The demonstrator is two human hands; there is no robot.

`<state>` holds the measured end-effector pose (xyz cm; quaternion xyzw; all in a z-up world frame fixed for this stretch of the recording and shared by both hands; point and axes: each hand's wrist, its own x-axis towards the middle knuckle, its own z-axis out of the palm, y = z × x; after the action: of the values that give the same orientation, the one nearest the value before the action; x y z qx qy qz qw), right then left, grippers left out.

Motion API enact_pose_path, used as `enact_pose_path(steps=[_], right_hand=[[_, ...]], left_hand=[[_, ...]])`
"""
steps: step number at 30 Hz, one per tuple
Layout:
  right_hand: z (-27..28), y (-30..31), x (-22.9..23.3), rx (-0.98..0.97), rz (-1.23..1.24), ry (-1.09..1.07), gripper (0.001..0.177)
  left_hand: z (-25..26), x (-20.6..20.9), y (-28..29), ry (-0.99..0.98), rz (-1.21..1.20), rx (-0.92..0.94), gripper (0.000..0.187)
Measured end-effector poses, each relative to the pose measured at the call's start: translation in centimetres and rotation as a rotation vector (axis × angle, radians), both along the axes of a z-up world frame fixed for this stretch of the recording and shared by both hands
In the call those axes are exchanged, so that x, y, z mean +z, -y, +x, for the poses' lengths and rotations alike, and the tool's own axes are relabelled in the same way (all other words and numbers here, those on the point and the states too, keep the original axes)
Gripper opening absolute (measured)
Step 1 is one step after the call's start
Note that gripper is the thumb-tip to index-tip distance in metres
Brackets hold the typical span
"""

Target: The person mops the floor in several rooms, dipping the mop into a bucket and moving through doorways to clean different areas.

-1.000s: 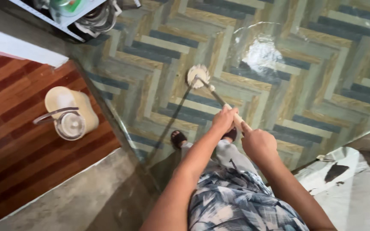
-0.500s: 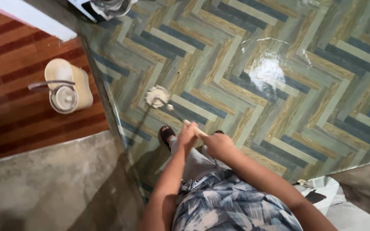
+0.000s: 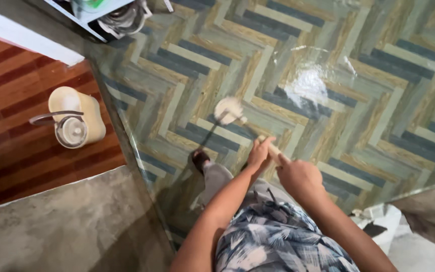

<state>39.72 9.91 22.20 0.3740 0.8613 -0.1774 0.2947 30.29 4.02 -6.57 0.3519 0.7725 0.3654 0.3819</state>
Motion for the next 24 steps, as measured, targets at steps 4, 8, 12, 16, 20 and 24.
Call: enact_pose_path(steps=[4, 8, 12, 16, 20, 24], right_hand=[[-1.2, -0.4, 0.4, -0.215, -0.005, -0.048, 0.048], [-2.5, -0.6, -2.6, -0.254, -0.032, -0.141, 0.044], [-7.0, -0.5, -8.1, -0.322, -0.037, -0.213, 0.049], [-14.2, -4.7, -14.3, -0.369, 0.025, -0.279, 0.042], [-20.4, -7.4, -17.7, -0.379, 0.052, -0.328, 0.046], [-21.0, -4.2, -14.7, -0.431, 0.033, -0.265, 0.048]], left_hand=[[-1.3, 2.6, -3.0, -0.008, -0.114, -0.046, 0.026], [-4.8, 1.4, -3.9, 0.242, -0.384, 0.146, 0.039], [-10.9, 0.6, -3.6, -0.168, -0.159, -0.246, 0.026], [-17.4, 3.9, -6.6, -0.207, -0.138, -0.348, 0.081], [-22.8, 4.9, -8.4, -0.221, -0.306, -0.392, 0.092], [-25.5, 2.3, -7.8, -0.249, -0.275, -0.397, 0.101]])
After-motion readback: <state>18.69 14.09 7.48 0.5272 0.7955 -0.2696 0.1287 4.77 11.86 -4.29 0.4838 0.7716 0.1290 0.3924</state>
